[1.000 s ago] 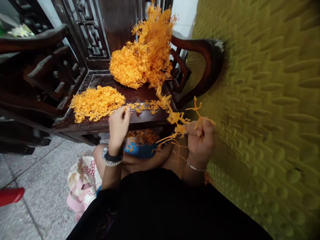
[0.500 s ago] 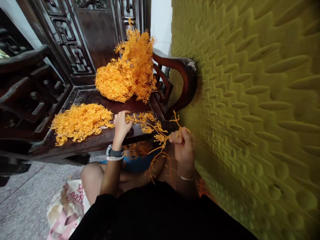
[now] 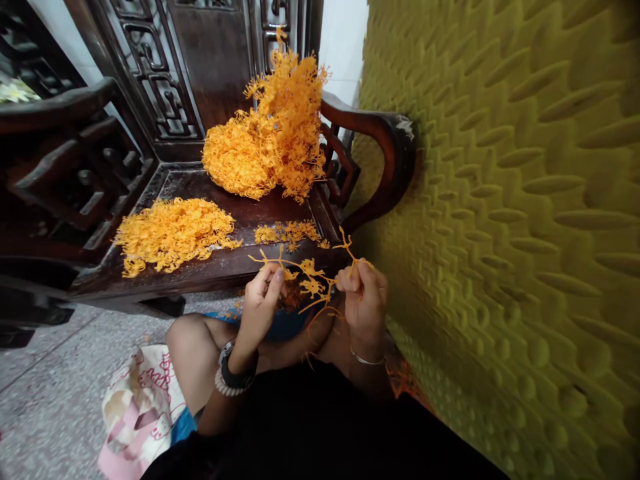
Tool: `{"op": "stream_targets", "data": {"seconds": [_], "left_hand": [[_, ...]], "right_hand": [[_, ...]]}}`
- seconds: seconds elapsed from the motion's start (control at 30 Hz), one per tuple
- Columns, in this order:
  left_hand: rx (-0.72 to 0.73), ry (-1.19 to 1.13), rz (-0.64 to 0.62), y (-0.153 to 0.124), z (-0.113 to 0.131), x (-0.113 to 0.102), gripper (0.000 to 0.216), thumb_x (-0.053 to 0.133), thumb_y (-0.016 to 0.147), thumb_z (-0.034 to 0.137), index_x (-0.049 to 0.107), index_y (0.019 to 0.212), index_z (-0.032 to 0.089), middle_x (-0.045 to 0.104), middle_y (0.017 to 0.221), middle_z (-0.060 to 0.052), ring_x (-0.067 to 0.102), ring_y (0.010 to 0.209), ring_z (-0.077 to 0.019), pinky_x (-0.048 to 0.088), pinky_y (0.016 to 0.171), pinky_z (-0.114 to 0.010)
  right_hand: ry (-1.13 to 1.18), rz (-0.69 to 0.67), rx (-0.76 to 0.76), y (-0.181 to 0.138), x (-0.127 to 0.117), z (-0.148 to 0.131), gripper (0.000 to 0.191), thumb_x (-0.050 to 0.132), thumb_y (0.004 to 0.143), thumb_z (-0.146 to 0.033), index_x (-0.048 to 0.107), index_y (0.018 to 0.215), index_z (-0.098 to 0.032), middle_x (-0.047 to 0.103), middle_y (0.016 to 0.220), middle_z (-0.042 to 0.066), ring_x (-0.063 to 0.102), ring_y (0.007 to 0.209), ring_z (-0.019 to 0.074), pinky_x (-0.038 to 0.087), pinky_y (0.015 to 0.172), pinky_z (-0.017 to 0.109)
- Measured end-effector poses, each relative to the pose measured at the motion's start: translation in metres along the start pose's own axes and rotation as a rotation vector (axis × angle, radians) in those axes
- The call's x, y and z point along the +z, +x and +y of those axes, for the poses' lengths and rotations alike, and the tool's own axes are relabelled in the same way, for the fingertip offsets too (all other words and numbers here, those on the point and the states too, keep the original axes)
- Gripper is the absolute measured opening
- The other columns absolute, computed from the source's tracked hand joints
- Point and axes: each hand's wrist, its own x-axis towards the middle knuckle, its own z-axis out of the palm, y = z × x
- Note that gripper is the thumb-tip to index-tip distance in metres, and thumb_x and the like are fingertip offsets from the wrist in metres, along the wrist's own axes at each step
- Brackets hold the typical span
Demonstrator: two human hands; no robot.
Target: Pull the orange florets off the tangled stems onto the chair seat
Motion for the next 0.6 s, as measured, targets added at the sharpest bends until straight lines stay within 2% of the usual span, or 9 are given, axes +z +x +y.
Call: {"op": "stream_targets", "data": {"seconds": [0.1, 0.3, 0.47, 0.6], "left_hand": [[0.013, -0.029, 0.019, -0.006, -0.001, -0.004, 0.044, 0.051, 0.090, 0.052, 0.044, 0.062, 0.019, 0.037, 0.054, 0.005, 0.033, 0.050, -0.0086, 0.029, 0.050, -0.022], [0.092, 0.000, 0.239, -0.024, 0.009, -0.026, 0.047, 0.055, 0.090, 0.045, 0.037, 0.056, 0.018, 0.030, 0.053, 0.006, 0.026, 0.050, -0.0080, 0.025, 0.048, -0.022], [0.092, 0.070, 0.181, -0.040, 0.018, -0.042, 0.044, 0.058, 0.090, 0.038, 0.042, 0.055, 0.017, 0.036, 0.053, 0.004, 0.031, 0.050, -0.0081, 0.026, 0.048, -0.023], [0.107, 0.026, 0.300, -0.048, 0.018, -0.052, 0.045, 0.062, 0.087, 0.041, 0.044, 0.054, 0.017, 0.037, 0.052, 0.004, 0.031, 0.050, -0.0089, 0.026, 0.048, -0.023]], "right_hand": [[0.004, 0.005, 0.011, -0.002, 0.002, -0.001, 0.048, 0.053, 0.092, -0.039, 0.035, 0.053, -0.019, 0.030, 0.052, -0.006, 0.028, 0.047, 0.0073, 0.030, 0.051, 0.025], [0.035, 0.079, -0.035, 0.000, -0.003, -0.015, 0.051, 0.059, 0.089, -0.040, 0.034, 0.051, -0.018, 0.026, 0.048, -0.008, 0.022, 0.042, 0.0055, 0.026, 0.045, 0.022], [0.050, 0.070, -0.042, -0.005, -0.005, -0.029, 0.055, 0.063, 0.085, -0.043, 0.031, 0.048, -0.017, 0.023, 0.043, -0.009, 0.019, 0.038, 0.0039, 0.023, 0.041, 0.021], [0.047, 0.019, -0.037, -0.014, 0.004, -0.035, 0.058, 0.062, 0.086, -0.044, 0.029, 0.047, -0.017, 0.021, 0.041, -0.009, 0.016, 0.037, 0.0034, 0.022, 0.039, 0.020]]}}
